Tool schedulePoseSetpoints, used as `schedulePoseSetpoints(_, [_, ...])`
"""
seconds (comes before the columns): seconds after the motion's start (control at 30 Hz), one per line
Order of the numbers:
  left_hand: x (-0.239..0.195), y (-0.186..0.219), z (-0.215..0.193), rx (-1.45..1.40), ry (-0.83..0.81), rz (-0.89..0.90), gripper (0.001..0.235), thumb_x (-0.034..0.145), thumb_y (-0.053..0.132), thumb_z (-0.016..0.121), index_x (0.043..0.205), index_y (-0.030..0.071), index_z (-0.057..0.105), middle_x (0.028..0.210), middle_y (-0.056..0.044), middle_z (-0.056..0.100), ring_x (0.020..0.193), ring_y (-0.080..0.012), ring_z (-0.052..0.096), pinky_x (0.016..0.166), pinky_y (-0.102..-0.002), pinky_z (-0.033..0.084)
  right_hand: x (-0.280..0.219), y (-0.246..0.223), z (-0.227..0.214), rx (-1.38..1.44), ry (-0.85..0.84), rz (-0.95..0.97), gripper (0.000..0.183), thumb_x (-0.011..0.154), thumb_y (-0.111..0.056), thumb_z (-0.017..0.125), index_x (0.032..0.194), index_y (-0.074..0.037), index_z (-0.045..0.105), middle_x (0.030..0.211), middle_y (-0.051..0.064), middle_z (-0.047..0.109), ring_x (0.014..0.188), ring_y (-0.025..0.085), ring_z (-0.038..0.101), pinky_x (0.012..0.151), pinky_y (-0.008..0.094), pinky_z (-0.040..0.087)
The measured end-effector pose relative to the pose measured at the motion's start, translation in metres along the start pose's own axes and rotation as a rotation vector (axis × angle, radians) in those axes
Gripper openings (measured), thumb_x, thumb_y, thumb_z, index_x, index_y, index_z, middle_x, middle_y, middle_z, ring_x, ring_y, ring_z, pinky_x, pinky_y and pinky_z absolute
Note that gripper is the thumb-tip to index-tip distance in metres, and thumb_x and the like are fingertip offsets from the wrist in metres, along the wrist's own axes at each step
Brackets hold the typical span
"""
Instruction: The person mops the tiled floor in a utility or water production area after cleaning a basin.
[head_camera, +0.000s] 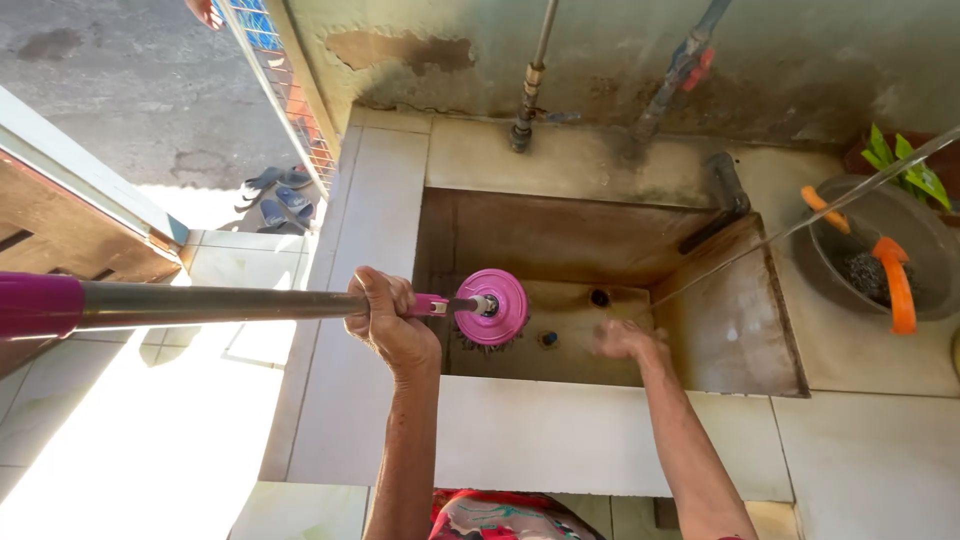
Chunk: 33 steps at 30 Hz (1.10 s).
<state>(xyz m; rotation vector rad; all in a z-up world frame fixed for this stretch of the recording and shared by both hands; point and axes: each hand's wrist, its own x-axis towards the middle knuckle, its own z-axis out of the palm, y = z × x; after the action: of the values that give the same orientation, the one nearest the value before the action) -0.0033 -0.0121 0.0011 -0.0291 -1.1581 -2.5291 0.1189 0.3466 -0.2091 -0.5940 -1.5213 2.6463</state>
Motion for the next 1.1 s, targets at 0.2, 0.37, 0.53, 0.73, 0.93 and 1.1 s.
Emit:
schedulePoseSetpoints(0.2, [-0.009, 0.004, -0.009, 0.011, 0.042, -0.004, 0.047, 0.107, 0.036, 0.063, 0.073, 0.013, 0.040, 0.064, 0.003, 0.035, 0.059, -0.0098, 0.032, 0.056, -0.028, 0.028, -0.003, -0.016, 0.056, -0.828, 0.251, 0.109, 0.037, 0.099, -0.028, 0.062, 0.133, -0.014, 0.064, 0.124, 0.008, 0.071, 0.107, 0.022, 0.070, 0.091, 0.038, 0.058])
schedulePoseSetpoints(0.37, [-0.022, 0.011, 0.007, -0.034, 0.024, -0.010, 0.043, 0.106, 0.033, 0.065, 0.076, 0.011, 0.043, 0.066, 0.002, 0.037, 0.061, -0.0102, 0.030, 0.058, -0.029, 0.030, -0.031, -0.006, 0.166, -0.841, -0.124, -0.398, 0.038, 0.094, -0.009, 0.067, 0.131, -0.006, 0.062, 0.127, 0.010, 0.059, 0.110, 0.021, 0.068, 0.094, 0.032, 0.059])
schedulePoseSetpoints(0.53, [-0.039, 0.063, 0.034, -0.161, -0.305, 0.039, 0.046, 0.111, 0.033, 0.061, 0.077, 0.011, 0.041, 0.066, 0.002, 0.033, 0.060, -0.0111, 0.030, 0.062, -0.030, 0.028, -0.080, -0.013, 0.242, -0.935, -0.020, -0.649, 0.053, 0.091, -0.004, 0.071, 0.140, -0.004, 0.051, 0.137, 0.015, 0.050, 0.108, 0.025, 0.066, 0.096, 0.035, 0.056])
schedulePoseSetpoints(0.73, [-0.053, 0.117, 0.044, -0.110, -0.623, -0.065, 0.059, 0.115, 0.056, 0.047, 0.075, 0.015, 0.036, 0.056, 0.002, 0.028, 0.050, -0.0122, 0.028, 0.065, -0.032, 0.036, -0.142, -0.040, 0.246, -0.820, 0.225, -0.828, 0.062, 0.090, 0.000, 0.071, 0.147, -0.005, 0.046, 0.146, 0.017, 0.043, 0.124, 0.030, 0.057, 0.104, 0.041, 0.056])
schedulePoseSetpoints(0.93, [-0.060, 0.146, 0.083, 0.159, -0.838, -0.197, 0.043, 0.103, 0.044, 0.055, 0.077, 0.021, 0.028, 0.057, 0.004, 0.021, 0.047, -0.0094, 0.022, 0.067, -0.032, 0.039, -0.199, -0.060, 0.241, -1.022, 0.633, -0.923, 0.058, 0.085, -0.006, 0.078, 0.138, -0.007, 0.055, 0.136, 0.015, 0.053, 0.124, 0.036, 0.057, 0.108, 0.046, 0.047])
schedulePoseSetpoints(1.1, [-0.080, 0.132, 0.099, 0.293, -1.114, -0.397, 0.040, 0.101, 0.031, 0.059, 0.078, 0.020, 0.028, 0.065, 0.005, 0.020, 0.050, -0.0092, 0.023, 0.075, -0.029, 0.040, -0.251, -0.032, 0.238, -1.024, 0.948, -0.782, 0.047, 0.088, -0.013, 0.083, 0.130, -0.016, 0.062, 0.126, 0.005, 0.063, 0.116, 0.027, 0.062, 0.096, 0.043, 0.047])
